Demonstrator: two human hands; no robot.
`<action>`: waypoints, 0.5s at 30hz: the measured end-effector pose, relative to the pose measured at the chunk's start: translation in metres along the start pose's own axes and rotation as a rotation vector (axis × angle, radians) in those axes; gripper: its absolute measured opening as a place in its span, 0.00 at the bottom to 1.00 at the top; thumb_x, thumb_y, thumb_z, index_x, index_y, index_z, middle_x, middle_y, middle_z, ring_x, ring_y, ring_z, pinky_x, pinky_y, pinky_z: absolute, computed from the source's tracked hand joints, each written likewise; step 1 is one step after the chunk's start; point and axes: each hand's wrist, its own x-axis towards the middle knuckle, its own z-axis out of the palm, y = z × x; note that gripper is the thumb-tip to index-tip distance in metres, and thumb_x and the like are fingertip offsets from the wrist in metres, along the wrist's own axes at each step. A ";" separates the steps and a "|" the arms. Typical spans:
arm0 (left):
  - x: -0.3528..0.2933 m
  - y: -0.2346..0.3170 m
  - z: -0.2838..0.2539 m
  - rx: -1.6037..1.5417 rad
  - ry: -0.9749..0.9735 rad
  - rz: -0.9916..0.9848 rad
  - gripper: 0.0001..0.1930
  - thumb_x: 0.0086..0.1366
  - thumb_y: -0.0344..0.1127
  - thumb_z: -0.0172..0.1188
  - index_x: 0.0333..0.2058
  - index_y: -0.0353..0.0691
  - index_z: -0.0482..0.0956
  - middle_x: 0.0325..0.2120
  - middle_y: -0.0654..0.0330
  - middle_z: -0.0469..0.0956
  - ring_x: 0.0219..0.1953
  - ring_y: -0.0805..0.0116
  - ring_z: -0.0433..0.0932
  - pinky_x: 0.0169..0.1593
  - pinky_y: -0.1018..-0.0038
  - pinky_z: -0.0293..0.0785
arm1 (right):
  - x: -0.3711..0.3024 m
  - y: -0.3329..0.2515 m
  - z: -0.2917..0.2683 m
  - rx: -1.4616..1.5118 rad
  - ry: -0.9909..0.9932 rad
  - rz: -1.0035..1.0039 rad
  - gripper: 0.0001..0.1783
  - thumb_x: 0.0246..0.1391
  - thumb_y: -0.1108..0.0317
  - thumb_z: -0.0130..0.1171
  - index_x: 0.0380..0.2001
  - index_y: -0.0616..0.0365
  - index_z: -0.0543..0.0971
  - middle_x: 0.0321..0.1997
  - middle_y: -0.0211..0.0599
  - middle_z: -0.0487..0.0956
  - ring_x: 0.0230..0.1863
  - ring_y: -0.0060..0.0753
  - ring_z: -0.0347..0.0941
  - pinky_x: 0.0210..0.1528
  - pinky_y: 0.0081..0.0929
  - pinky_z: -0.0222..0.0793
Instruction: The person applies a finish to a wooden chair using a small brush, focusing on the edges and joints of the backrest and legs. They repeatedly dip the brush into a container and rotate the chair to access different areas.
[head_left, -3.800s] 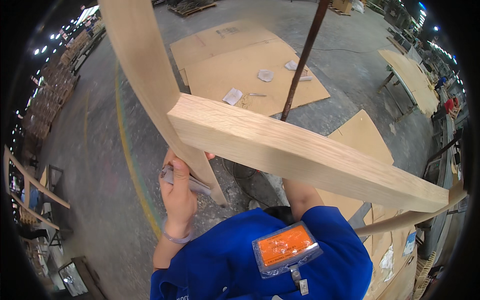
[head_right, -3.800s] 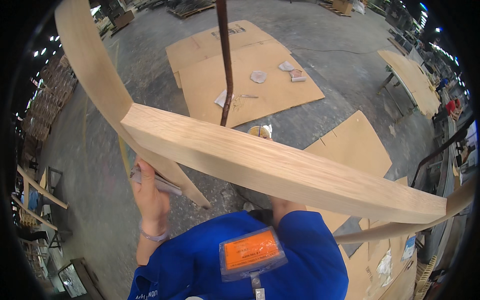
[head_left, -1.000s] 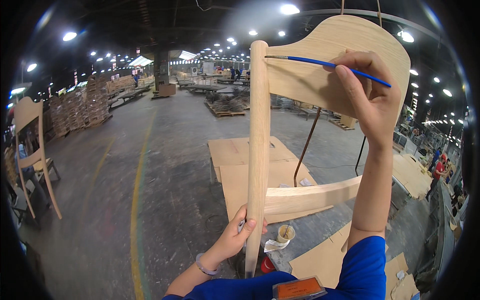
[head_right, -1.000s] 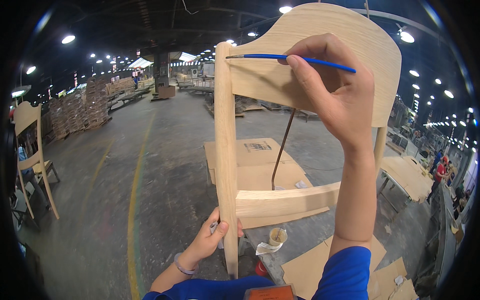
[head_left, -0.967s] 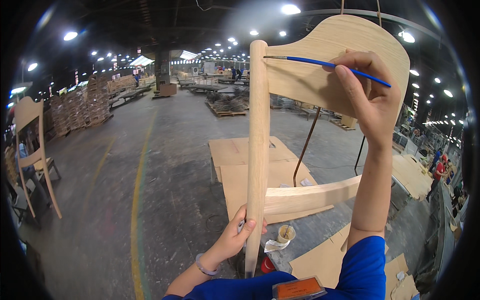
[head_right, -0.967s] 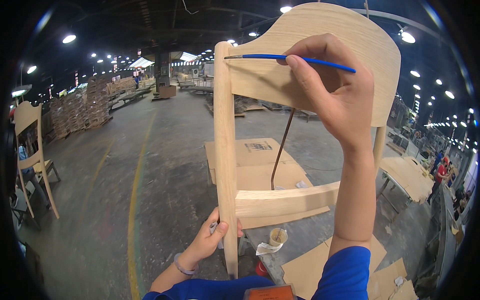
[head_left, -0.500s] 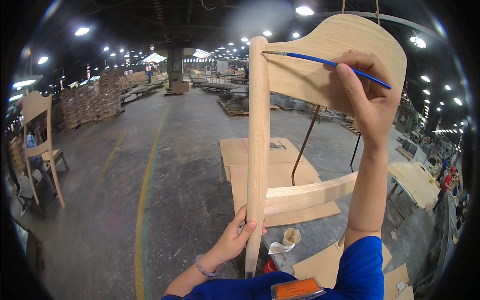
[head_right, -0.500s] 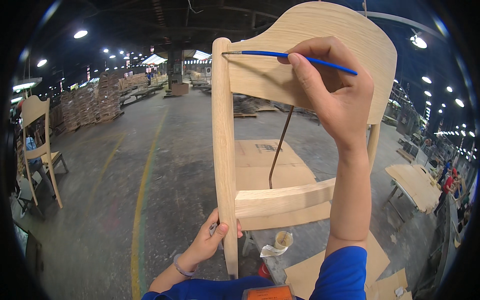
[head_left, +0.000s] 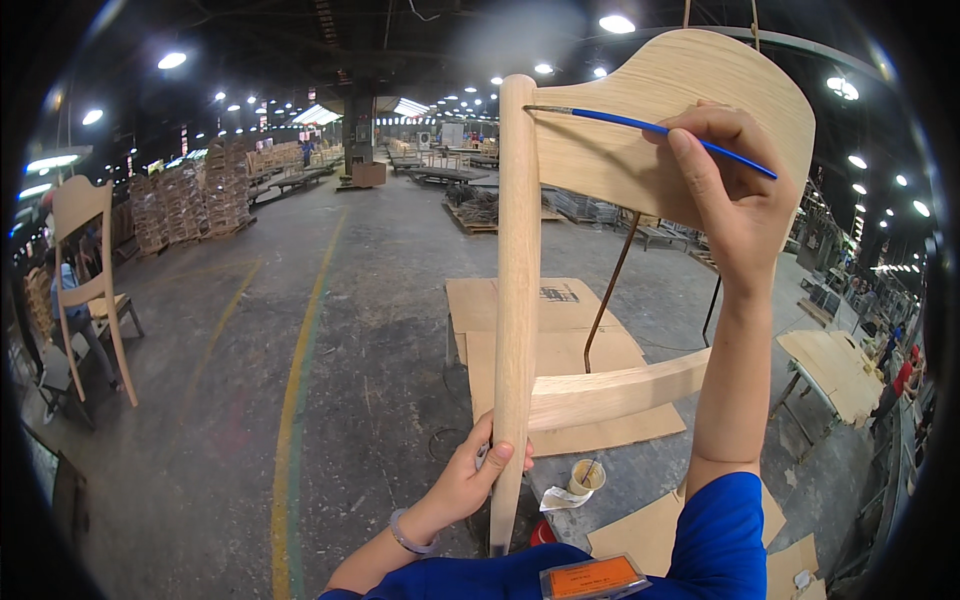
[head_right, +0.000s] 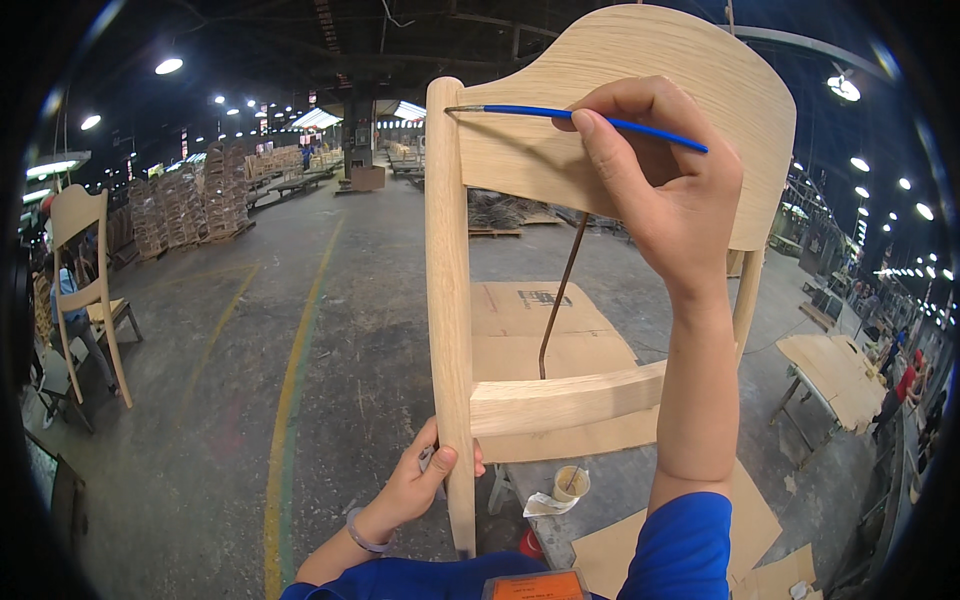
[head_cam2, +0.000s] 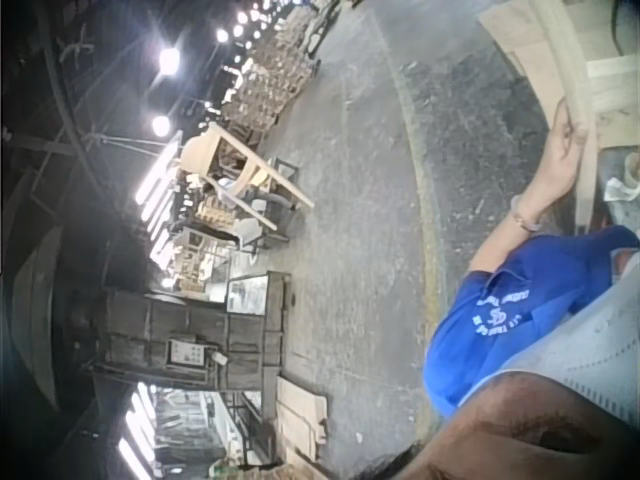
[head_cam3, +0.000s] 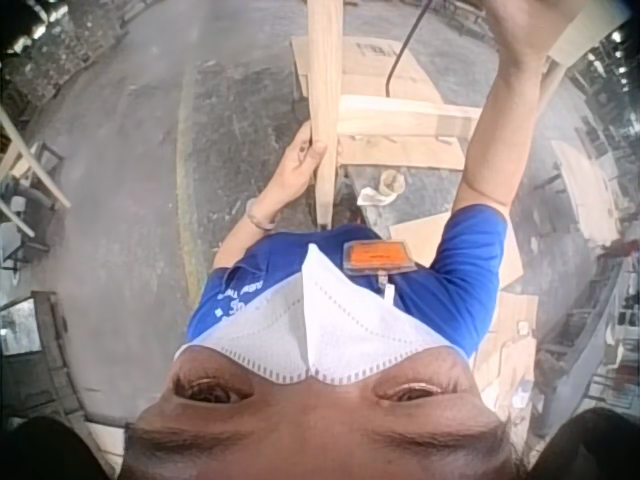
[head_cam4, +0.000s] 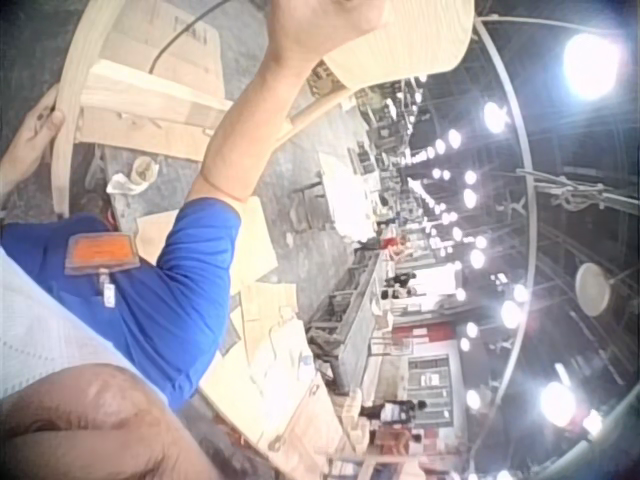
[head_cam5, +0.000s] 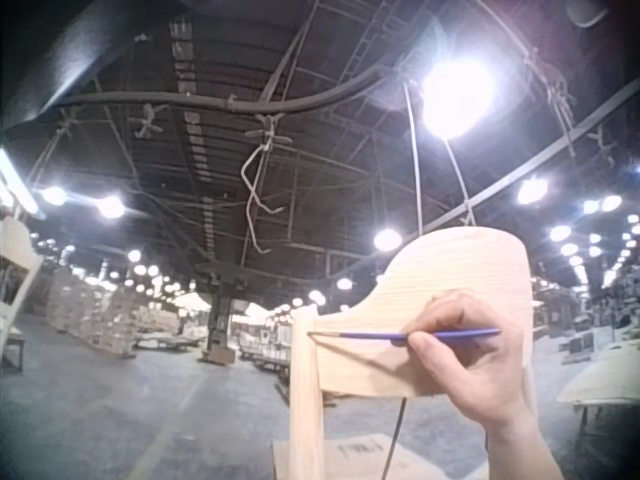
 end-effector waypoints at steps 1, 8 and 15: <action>0.000 0.000 -0.001 0.002 0.001 0.000 0.31 0.84 0.53 0.48 0.72 0.33 0.61 0.46 0.56 0.82 0.50 0.68 0.84 0.59 0.65 0.81 | 0.000 0.001 0.000 0.009 -0.004 -0.002 0.05 0.65 0.75 0.69 0.40 0.67 0.86 0.38 0.39 0.89 0.43 0.30 0.88 0.46 0.23 0.81; 0.001 -0.001 -0.002 0.006 -0.004 -0.002 0.30 0.84 0.53 0.47 0.70 0.34 0.63 0.47 0.56 0.82 0.49 0.67 0.84 0.58 0.65 0.81 | 0.000 0.004 0.001 0.004 -0.026 -0.017 0.04 0.66 0.76 0.68 0.40 0.67 0.86 0.39 0.39 0.89 0.43 0.29 0.88 0.46 0.22 0.81; 0.005 -0.005 -0.004 0.001 0.008 0.006 0.30 0.84 0.53 0.47 0.70 0.34 0.63 0.47 0.55 0.82 0.50 0.67 0.84 0.58 0.65 0.82 | -0.002 0.009 0.009 0.028 0.000 -0.001 0.04 0.66 0.76 0.67 0.40 0.67 0.85 0.39 0.38 0.88 0.43 0.29 0.88 0.47 0.23 0.81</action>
